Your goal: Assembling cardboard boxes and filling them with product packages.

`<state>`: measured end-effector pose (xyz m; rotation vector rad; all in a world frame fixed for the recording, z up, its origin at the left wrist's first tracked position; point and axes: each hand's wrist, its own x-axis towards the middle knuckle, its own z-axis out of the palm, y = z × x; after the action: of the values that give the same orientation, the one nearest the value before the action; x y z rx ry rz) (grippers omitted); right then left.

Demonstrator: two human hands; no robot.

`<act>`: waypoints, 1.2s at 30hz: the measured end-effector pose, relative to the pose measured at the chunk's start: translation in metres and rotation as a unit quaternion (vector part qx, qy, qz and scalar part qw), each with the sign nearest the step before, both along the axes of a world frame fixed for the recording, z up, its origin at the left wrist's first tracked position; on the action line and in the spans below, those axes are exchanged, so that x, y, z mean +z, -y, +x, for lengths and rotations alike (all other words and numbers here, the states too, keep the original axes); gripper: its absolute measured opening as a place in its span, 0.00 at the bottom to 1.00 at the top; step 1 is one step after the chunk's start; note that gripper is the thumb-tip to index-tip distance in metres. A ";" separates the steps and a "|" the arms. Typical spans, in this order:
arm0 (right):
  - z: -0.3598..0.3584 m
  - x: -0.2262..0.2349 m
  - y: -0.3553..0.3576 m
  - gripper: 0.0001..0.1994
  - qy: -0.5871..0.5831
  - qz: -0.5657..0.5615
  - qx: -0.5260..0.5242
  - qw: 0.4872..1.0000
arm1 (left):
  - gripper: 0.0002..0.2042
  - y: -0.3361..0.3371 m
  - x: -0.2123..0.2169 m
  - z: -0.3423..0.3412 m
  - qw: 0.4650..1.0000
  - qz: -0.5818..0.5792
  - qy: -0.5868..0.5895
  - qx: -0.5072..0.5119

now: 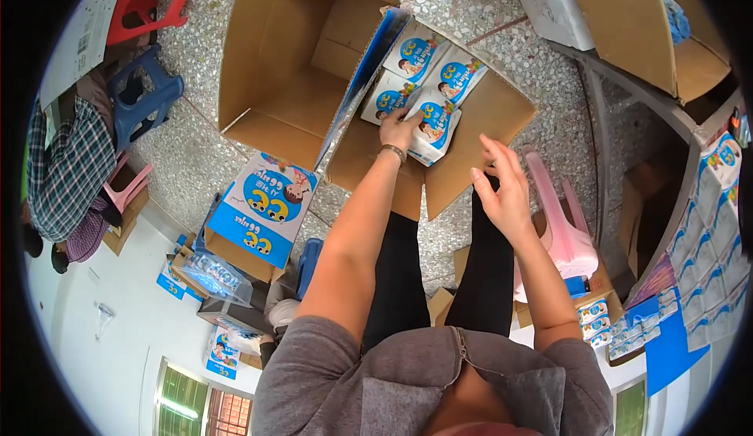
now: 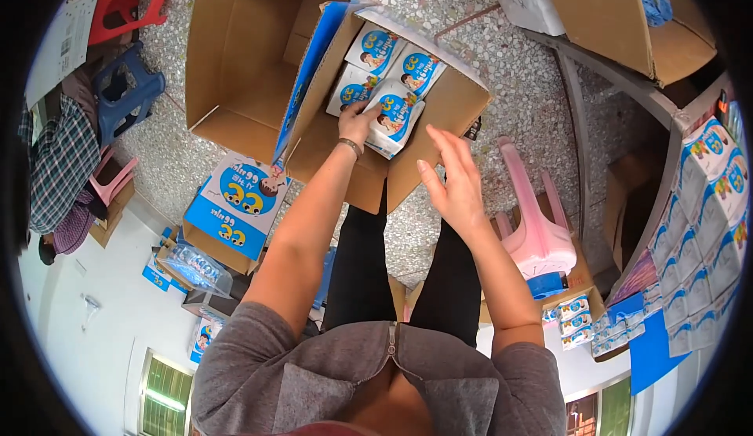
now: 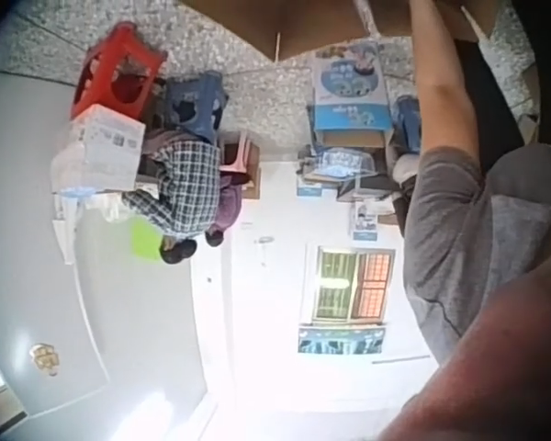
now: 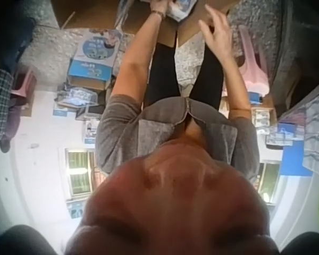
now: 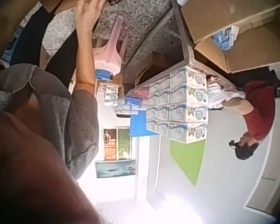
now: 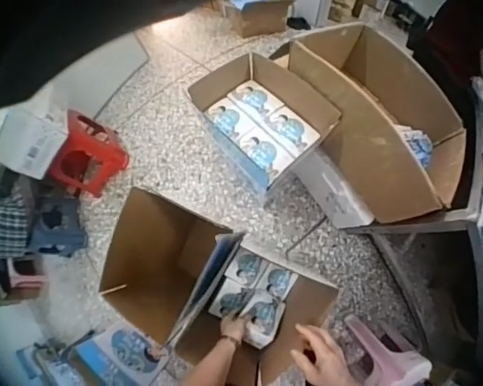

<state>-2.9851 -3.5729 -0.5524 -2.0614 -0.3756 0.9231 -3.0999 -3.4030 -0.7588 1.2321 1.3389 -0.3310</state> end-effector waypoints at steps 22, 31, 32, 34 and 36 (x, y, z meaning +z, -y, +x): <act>0.006 -0.009 0.004 0.21 0.006 -0.002 0.046 0.999 | 0.33 0.049 -0.035 -0.010 0.965 0.230 -0.116 0.047; -0.007 0.004 0.000 0.19 -0.014 0.003 0.088 0.996 | 0.57 0.064 -0.060 -0.034 0.858 0.226 -0.187 -0.421; -0.009 0.004 -0.001 0.20 0.002 0.018 0.086 0.996 | 0.55 0.058 -0.066 -0.033 0.859 0.213 -0.198 -0.420; -0.006 0.011 0.008 0.20 -0.011 0.006 0.081 0.997 | 0.55 0.059 -0.069 -0.017 0.853 0.202 -0.207 -0.434; 0.000 0.023 0.032 0.19 0.012 -0.023 0.071 0.997 | 0.53 0.071 -0.058 0.007 0.836 0.150 -0.239 -0.471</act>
<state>-2.9849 -3.6048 -0.5293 -2.1110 -0.5223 1.0013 -3.0930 -3.4743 -0.8173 2.1407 1.1023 -1.2264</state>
